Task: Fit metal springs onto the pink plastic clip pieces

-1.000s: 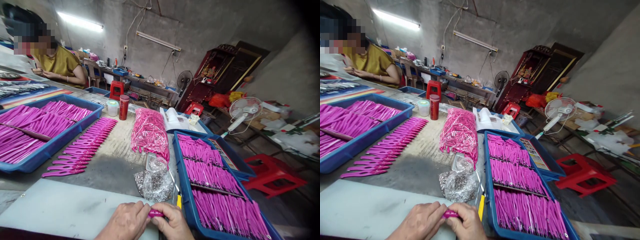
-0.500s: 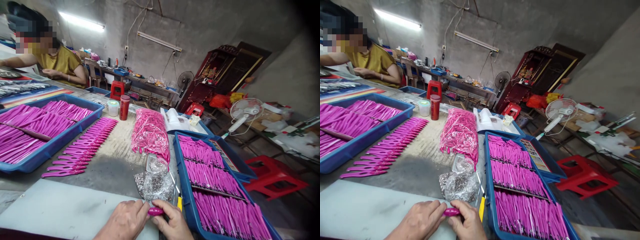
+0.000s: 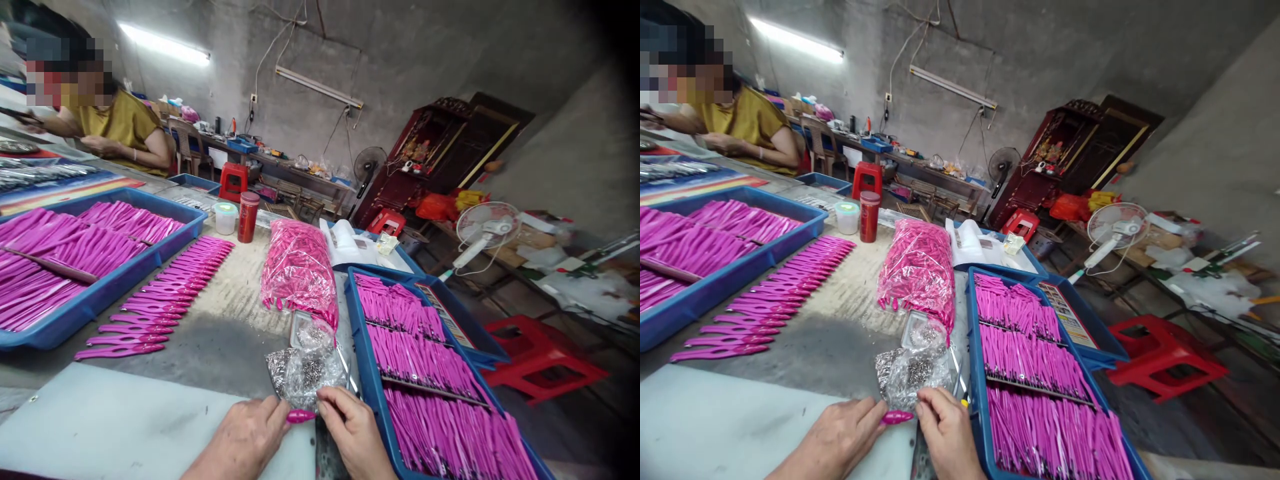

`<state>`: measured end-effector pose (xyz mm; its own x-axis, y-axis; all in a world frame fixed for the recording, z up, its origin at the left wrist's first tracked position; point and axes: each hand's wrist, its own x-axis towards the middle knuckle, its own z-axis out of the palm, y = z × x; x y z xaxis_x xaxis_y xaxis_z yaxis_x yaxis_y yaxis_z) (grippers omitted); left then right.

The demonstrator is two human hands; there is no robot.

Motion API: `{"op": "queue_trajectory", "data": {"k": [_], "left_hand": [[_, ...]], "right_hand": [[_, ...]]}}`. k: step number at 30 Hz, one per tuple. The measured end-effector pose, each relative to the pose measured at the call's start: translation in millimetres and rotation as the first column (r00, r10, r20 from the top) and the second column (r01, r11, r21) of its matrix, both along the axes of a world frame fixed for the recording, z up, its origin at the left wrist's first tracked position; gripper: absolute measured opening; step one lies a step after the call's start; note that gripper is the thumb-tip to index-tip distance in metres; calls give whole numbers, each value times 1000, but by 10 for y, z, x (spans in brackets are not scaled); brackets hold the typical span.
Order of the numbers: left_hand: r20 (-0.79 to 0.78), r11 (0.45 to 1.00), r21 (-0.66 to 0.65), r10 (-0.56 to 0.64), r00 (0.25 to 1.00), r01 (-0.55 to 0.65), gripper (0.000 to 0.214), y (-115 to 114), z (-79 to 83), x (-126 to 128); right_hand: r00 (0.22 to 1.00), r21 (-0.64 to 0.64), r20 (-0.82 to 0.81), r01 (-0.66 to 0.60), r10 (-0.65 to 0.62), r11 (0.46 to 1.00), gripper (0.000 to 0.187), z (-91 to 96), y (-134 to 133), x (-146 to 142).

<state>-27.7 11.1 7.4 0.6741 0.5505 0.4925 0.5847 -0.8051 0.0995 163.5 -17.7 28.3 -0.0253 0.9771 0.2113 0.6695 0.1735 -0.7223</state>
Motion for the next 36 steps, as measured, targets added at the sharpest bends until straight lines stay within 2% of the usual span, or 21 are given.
{"op": "queue_trajectory", "data": {"k": [4, 8, 12, 14, 22, 28, 36], "left_hand": [[37, 999, 31, 5, 999, -7, 27, 15, -73, 0], [52, 999, 40, 3, 999, -5, 31, 24, -108, 1], [61, 999, 44, 4, 998, -7, 31, 28, -112, 0], [55, 1000, 29, -5, 998, 3, 31, 28, -109, 1], [61, 1000, 21, -4, 998, 2, 31, 16, -123, -2], [22, 1000, -6, -5, 1000, 5, 27, 15, -139, -20], [124, 1000, 20, 6, 992, -8, 25, 10, -102, -3]], "right_hand": [[993, 11, 114, 8, -9, 1000, 17, 13, 94, -24], [955, -60, 297, 41, -22, 997, 21, 50, 207, -46], [803, -143, 597, 102, 4, 984, 25, 136, 342, -102], [742, -169, 669, 101, 39, 981, 26, 155, 406, -131], [667, -219, 739, 103, 96, 970, 25, 77, 534, -244], [647, -250, 752, 100, 128, 963, 27, 121, 532, -266], [635, -286, 761, 142, 134, 948, 26, 174, 574, -334]]}}
